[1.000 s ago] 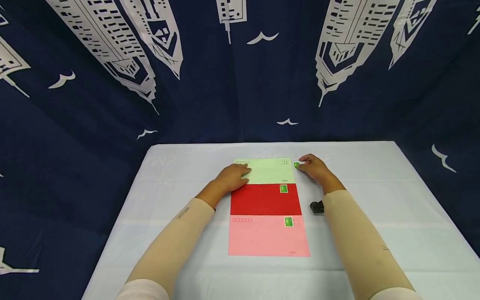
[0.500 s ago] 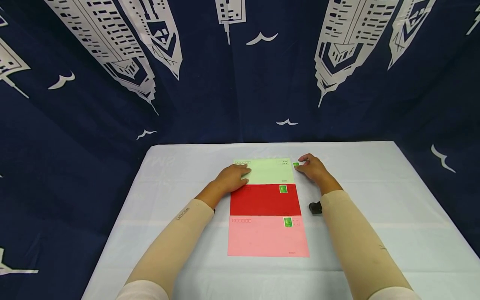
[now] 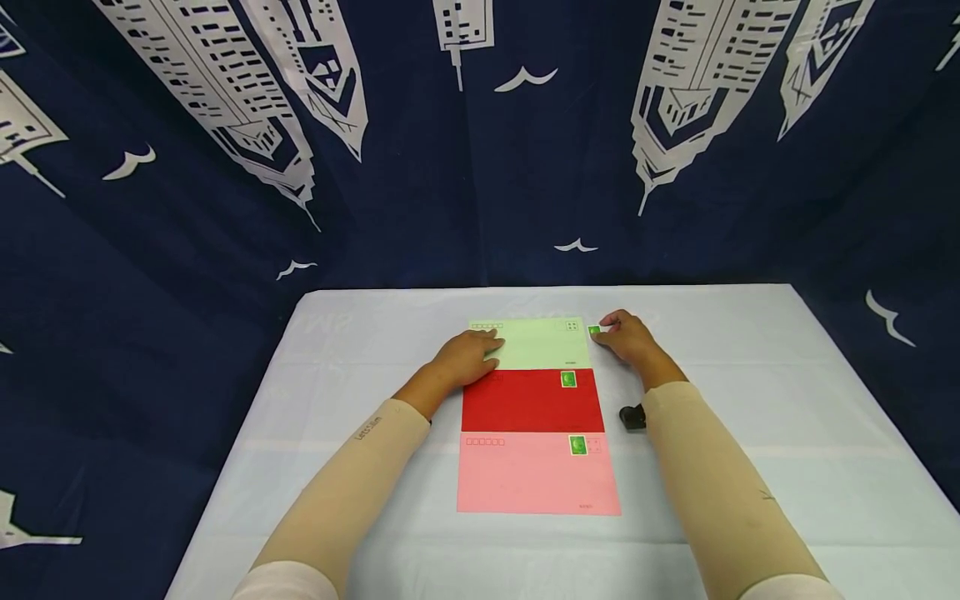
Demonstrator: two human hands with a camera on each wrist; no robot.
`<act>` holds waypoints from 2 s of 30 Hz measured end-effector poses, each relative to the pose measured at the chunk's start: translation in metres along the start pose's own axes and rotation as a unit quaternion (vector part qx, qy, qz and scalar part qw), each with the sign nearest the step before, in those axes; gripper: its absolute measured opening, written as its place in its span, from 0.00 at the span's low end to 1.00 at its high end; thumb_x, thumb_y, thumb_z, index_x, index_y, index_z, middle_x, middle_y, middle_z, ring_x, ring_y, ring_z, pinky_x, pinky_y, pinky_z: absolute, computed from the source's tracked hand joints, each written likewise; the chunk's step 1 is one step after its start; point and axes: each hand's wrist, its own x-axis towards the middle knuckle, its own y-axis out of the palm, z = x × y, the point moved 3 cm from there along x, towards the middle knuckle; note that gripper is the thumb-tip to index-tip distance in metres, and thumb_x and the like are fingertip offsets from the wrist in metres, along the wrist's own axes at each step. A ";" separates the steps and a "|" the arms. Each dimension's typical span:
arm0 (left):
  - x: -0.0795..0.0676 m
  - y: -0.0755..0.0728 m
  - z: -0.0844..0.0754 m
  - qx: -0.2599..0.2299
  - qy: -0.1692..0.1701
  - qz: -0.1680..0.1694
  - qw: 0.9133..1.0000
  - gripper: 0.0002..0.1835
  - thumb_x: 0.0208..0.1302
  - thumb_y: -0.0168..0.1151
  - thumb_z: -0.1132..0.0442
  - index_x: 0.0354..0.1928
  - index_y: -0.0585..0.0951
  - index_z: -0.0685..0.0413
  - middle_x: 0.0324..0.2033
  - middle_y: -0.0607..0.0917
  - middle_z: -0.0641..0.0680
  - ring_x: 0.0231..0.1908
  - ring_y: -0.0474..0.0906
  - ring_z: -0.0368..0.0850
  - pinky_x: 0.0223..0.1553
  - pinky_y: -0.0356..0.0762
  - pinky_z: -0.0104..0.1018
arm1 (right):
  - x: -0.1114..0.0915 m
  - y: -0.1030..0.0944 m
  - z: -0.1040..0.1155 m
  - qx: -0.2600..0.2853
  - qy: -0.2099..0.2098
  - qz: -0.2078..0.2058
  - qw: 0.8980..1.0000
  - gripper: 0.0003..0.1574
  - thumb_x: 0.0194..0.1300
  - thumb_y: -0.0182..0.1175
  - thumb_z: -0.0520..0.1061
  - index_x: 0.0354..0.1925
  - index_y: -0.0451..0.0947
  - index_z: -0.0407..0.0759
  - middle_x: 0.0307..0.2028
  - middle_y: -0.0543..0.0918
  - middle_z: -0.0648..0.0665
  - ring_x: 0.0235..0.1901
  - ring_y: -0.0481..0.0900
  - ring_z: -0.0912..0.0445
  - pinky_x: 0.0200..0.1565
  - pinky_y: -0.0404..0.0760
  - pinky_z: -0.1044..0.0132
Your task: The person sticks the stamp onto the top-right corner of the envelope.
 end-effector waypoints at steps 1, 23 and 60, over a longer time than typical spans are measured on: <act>0.000 0.000 0.000 0.001 0.000 0.000 1.000 0.28 0.76 0.54 0.52 0.75 0.68 0.45 0.77 0.65 0.50 0.77 0.59 0.49 0.79 0.57 0.43 | 0.000 0.000 0.000 -0.001 0.000 0.001 1.000 0.26 0.72 0.59 0.46 0.63 0.67 0.37 0.47 0.69 0.38 0.48 0.69 0.45 0.46 0.70 0.61; 0.000 0.000 -0.002 -0.007 0.007 -0.006 1.000 0.28 0.76 0.55 0.53 0.75 0.68 0.45 0.77 0.65 0.50 0.77 0.59 0.50 0.79 0.57 0.44 | -0.002 -0.010 -0.007 0.039 -0.008 0.023 0.999 0.14 0.74 0.55 0.45 0.52 0.71 0.38 0.44 0.71 0.42 0.44 0.68 0.50 0.44 0.69 0.63; 0.008 0.001 -0.004 0.021 0.022 -0.017 0.999 0.27 0.74 0.59 0.52 0.72 0.72 0.42 0.76 0.67 0.50 0.75 0.63 0.53 0.74 0.65 0.51 | -0.006 -0.002 0.016 0.127 -0.062 0.039 0.989 0.16 0.75 0.52 0.47 0.52 0.73 0.36 0.54 0.79 0.35 0.48 0.76 0.53 0.51 0.77 0.65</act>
